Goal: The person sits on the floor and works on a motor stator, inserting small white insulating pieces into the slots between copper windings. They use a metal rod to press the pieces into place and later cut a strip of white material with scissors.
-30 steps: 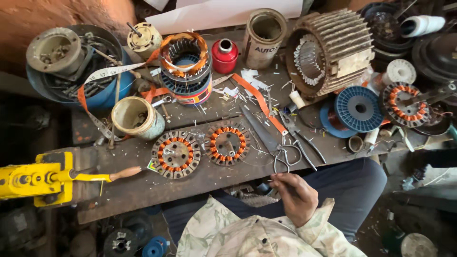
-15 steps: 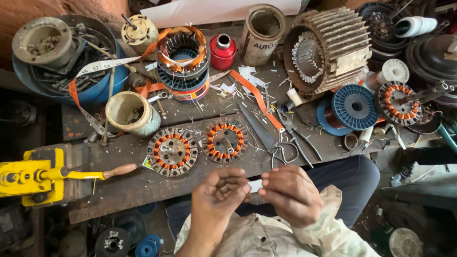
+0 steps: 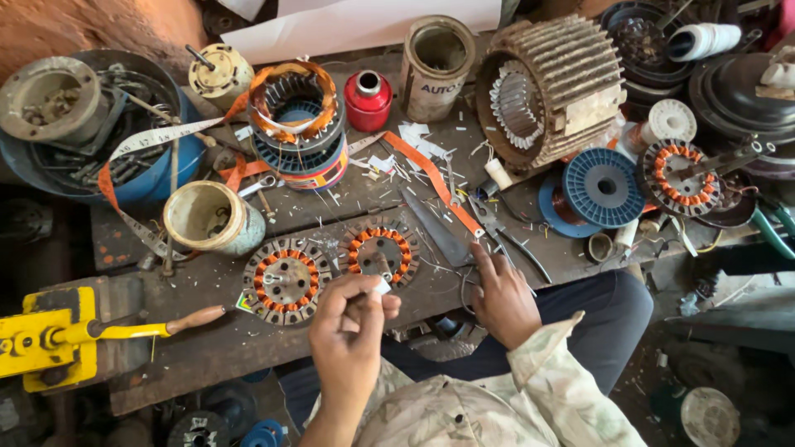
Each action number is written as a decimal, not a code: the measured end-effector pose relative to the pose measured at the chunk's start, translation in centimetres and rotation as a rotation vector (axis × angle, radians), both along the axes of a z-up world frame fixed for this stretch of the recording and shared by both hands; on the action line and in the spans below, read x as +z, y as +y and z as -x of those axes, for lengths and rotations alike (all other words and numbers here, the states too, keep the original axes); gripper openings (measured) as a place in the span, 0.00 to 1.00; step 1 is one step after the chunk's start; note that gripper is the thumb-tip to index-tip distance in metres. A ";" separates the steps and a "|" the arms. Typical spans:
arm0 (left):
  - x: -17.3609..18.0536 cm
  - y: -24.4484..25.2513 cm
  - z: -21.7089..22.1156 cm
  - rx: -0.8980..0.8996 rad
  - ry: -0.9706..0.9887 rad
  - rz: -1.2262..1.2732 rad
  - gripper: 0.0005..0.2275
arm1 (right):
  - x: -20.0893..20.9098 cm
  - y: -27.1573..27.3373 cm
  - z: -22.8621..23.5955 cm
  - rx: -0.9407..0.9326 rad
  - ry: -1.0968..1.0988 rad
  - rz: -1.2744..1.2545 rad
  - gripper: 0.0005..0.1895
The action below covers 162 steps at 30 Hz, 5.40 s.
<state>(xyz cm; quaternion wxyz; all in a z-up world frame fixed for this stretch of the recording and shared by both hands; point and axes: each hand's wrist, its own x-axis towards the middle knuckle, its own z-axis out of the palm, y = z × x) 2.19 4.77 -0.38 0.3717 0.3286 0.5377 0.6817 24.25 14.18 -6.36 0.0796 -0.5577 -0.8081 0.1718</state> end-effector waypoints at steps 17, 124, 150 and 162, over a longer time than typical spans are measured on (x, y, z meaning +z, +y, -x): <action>0.6 4.1 -1.4 0.081 -0.446 0.123 0.10 | -1.6 -8.5 -2.6 0.050 1.478 0.866 0.52; 3.5 0.1 -0.7 -0.164 0.492 -0.096 0.04 | 9.2 -3.6 4.0 0.162 1.192 0.324 0.08; -3.5 -2.9 -1.3 -0.344 -0.540 0.338 0.07 | 11.0 -3.5 3.2 0.665 0.666 -0.466 0.15; -3.0 -3.3 -2.6 -0.226 -0.117 -0.010 0.03 | 8.9 -5.9 4.0 0.228 0.765 -0.090 0.11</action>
